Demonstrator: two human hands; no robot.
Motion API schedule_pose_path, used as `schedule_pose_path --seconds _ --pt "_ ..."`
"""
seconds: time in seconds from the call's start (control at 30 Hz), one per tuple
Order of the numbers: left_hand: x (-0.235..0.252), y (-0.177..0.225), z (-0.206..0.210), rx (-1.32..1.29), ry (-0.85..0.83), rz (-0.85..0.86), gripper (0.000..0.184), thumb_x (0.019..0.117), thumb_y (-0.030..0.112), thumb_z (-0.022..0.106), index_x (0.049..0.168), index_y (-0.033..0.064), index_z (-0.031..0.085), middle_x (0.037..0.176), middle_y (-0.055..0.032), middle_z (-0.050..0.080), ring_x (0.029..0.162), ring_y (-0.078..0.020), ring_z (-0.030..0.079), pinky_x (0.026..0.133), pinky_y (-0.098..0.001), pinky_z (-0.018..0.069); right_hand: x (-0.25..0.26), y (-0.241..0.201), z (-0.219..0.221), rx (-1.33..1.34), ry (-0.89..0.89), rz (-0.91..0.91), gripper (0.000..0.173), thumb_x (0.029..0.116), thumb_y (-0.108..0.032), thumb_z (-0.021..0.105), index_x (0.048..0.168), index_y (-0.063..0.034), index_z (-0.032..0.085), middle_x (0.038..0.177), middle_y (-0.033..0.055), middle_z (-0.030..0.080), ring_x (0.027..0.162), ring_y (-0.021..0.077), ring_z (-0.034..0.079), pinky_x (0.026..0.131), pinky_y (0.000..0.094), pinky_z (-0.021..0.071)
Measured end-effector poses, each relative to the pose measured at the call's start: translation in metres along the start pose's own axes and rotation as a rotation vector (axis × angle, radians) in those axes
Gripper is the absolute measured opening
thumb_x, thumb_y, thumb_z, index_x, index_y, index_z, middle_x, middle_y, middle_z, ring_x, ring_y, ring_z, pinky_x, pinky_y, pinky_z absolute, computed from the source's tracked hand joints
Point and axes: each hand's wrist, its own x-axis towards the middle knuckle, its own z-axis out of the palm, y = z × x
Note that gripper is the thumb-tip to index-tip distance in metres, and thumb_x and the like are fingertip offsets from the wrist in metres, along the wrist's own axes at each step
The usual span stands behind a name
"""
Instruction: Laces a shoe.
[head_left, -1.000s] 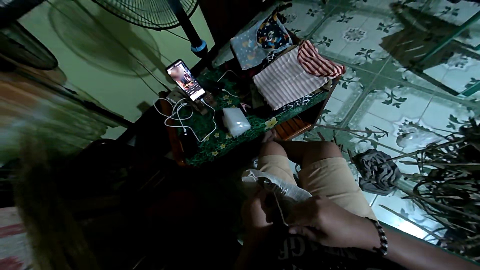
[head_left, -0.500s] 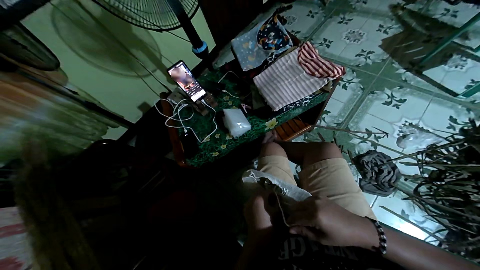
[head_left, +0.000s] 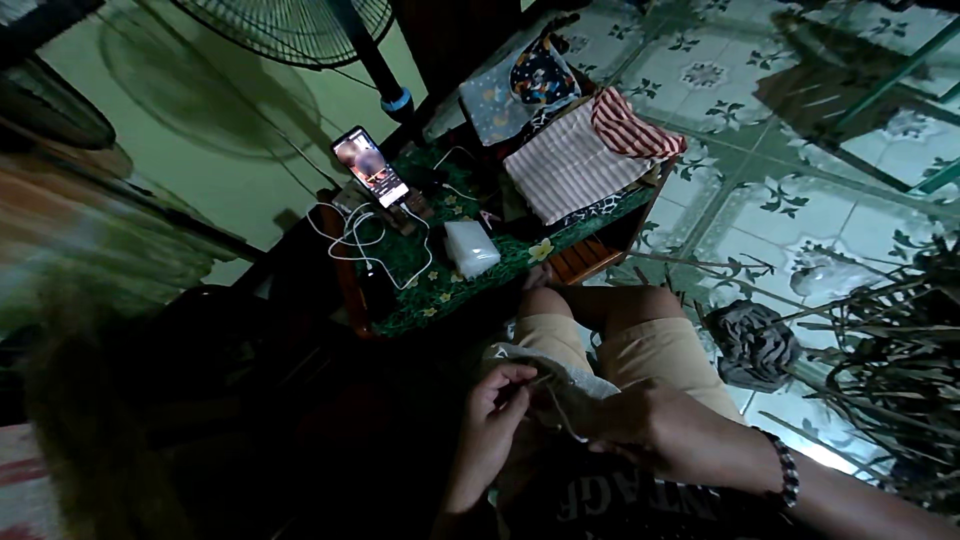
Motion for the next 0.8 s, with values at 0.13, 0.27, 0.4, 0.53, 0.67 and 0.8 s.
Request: schedule_pose_path --seconds 0.13,0.27,0.4,0.53,0.67,0.8 --pt "-0.002 0.010 0.001 -0.038 -0.054 -0.027 0.021 0.1012 0.003 0.054 0.118 0.0015 0.067 0.109 -0.0053 0.069 0.084 -0.0118 0.069 0.064 -0.0266 0.0607 0.005 -0.001 0.000 -0.001 -0.037 -0.049 0.014 0.0991 -0.019 0.061 0.099 -0.0132 0.073 0.088 0.0050 0.069 0.076 0.0203 0.068 0.063 0.0404 0.0585" --pt "-0.005 0.018 0.010 0.034 -0.083 -0.072 0.025 0.0984 -0.001 0.051 0.113 0.0042 0.070 0.100 0.0008 0.073 0.061 -0.0025 0.061 0.047 -0.0183 0.0501 0.017 -0.007 -0.004 0.049 -0.030 -0.052 0.012 0.0943 -0.015 0.064 0.097 -0.0125 0.075 0.103 0.0132 0.066 0.078 0.0242 0.067 0.060 0.0417 0.0577" --pt "-0.008 0.008 0.013 0.018 -0.115 0.029 0.021 0.0936 -0.001 0.052 0.105 0.0019 0.069 0.086 0.0038 0.069 0.059 0.0020 0.056 0.053 -0.0151 0.0490 0.029 0.009 -0.003 0.175 0.063 0.031 0.024 0.1056 -0.022 0.054 0.102 -0.0061 0.071 0.121 0.0152 0.065 0.093 0.0211 0.069 0.074 0.0387 0.0600" --pt "-0.006 -0.001 0.017 -0.029 -0.157 0.164 0.014 0.0943 0.002 0.056 0.105 0.0026 0.066 0.098 -0.0003 0.074 0.065 0.0019 0.058 0.055 -0.0149 0.0465 0.037 0.038 0.008 0.599 0.052 0.260 0.028 0.1095 -0.023 0.048 0.106 -0.0013 0.066 0.093 0.0044 0.068 0.072 0.0055 0.064 0.065 0.0234 0.0571" --pt "-0.005 -0.013 0.028 0.140 -0.005 0.255 0.020 0.0875 0.001 0.068 0.108 -0.0021 0.066 0.094 -0.0052 0.072 0.078 -0.0071 0.068 0.066 -0.0217 0.0588 0.044 0.050 0.022 0.842 -0.016 0.412 0.023 0.1102 -0.023 0.046 0.104 -0.0049 0.059 0.075 -0.0009 0.061 0.055 0.0049 0.057 0.051 0.0214 0.0522" --pt "-0.003 -0.022 0.032 0.368 0.145 0.364 0.017 0.0873 0.007 0.074 0.102 -0.0011 0.071 0.096 -0.0068 0.073 0.082 -0.0061 0.070 0.072 -0.0212 0.0597 0.050 0.053 0.029 0.838 0.021 0.464 0.023 0.1088 -0.023 0.049 0.102 -0.0039 0.062 0.073 -0.0017 0.060 0.055 0.0038 0.056 0.051 0.0205 0.0503"
